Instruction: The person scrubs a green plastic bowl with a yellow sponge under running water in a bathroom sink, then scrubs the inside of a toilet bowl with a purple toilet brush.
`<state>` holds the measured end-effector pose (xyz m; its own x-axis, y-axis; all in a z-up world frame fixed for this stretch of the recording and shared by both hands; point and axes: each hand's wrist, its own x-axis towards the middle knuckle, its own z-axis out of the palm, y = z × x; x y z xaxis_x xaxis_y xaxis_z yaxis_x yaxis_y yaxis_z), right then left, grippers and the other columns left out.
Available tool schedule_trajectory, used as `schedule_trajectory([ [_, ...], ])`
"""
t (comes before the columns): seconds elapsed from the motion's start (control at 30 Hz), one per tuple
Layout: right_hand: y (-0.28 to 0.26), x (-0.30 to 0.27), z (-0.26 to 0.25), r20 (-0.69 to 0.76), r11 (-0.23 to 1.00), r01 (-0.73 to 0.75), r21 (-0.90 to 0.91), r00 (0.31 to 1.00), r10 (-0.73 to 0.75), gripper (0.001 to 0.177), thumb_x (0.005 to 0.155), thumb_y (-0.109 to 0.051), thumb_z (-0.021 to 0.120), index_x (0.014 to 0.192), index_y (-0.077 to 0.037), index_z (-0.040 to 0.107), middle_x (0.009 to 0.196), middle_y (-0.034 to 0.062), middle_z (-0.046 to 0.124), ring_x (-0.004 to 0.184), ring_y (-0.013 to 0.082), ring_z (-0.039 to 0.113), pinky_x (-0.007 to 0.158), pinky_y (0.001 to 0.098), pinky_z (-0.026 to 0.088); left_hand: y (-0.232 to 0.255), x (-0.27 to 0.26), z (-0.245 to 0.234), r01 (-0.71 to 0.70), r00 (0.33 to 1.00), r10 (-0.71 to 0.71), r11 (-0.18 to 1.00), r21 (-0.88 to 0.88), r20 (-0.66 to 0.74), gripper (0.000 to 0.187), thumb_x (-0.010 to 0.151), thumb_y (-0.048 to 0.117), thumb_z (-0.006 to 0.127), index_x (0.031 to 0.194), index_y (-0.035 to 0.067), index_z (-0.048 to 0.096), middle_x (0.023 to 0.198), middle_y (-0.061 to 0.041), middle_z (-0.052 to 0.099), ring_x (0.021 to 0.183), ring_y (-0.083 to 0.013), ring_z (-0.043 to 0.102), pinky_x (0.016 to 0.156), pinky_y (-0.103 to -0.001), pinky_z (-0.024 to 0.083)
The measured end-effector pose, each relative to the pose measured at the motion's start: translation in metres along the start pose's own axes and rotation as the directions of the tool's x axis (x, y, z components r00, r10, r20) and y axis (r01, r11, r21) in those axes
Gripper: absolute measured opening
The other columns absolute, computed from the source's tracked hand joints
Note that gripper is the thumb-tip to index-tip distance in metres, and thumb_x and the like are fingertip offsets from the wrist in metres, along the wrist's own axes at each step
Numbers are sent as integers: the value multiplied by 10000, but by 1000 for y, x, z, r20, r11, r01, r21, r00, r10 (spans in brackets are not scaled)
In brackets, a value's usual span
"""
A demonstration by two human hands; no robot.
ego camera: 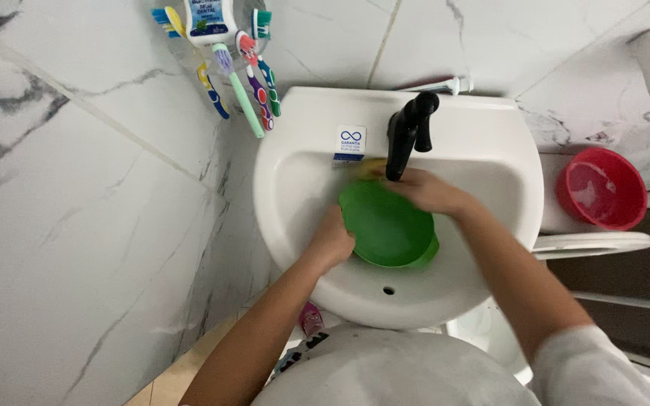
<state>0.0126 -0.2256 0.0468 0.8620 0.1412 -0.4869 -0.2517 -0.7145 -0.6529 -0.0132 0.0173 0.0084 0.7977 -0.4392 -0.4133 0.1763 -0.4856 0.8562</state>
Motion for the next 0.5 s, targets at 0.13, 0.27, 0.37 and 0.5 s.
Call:
schedule_trajectory([
  [0.13, -39, 49, 33, 145, 891, 447, -79, 889, -433, 551, 1060, -333, 486, 1544, -80, 413, 1432, 247, 553, 1301, 385, 517, 1091, 432, 373, 2, 4, -4, -102, 995, 102, 994, 33, -3, 265, 904, 35, 580, 1155, -25, 639, 1118, -246, 698, 1052, -418, 665, 911, -481, 524],
  [0.27, -3, 19, 4, 116, 957, 192, -218, 979, -170, 519, 1024, -404, 481, 1474, -149, 520, 1326, 198, 666, 1195, 346, 662, 1056, 428, 485, 5, 9, -11, -12, 998, 13, 999, -32, 59, 275, 923, 90, 576, 1186, 18, 614, 1143, -211, 705, 1060, -372, 686, 931, -462, 523],
  [0.37, 19, 1, -5, 45, 946, 4, -324, 999, 11, 503, 1010, -412, 467, 1461, -199, 533, 1369, 165, 638, 1205, 354, 635, 1066, 448, 453, 6, 13, -14, -7, 1000, 7, 999, 48, -3, 439, 903, 146, 667, 1297, 25, 516, 1200, -233, 654, 1110, -401, 633, 951, -486, 497],
  [0.5, 0, 34, 29, 50, 939, 148, -310, 989, -140, 488, 1045, -423, 469, 1444, -156, 554, 1387, 214, 633, 1256, 373, 625, 1100, 449, 451, 6, 18, -12, 17, 997, -29, 987, 161, 74, 385, 933, 164, 656, 1264, -5, 558, 1207, -244, 688, 1134, -402, 658, 966, -485, 518],
])
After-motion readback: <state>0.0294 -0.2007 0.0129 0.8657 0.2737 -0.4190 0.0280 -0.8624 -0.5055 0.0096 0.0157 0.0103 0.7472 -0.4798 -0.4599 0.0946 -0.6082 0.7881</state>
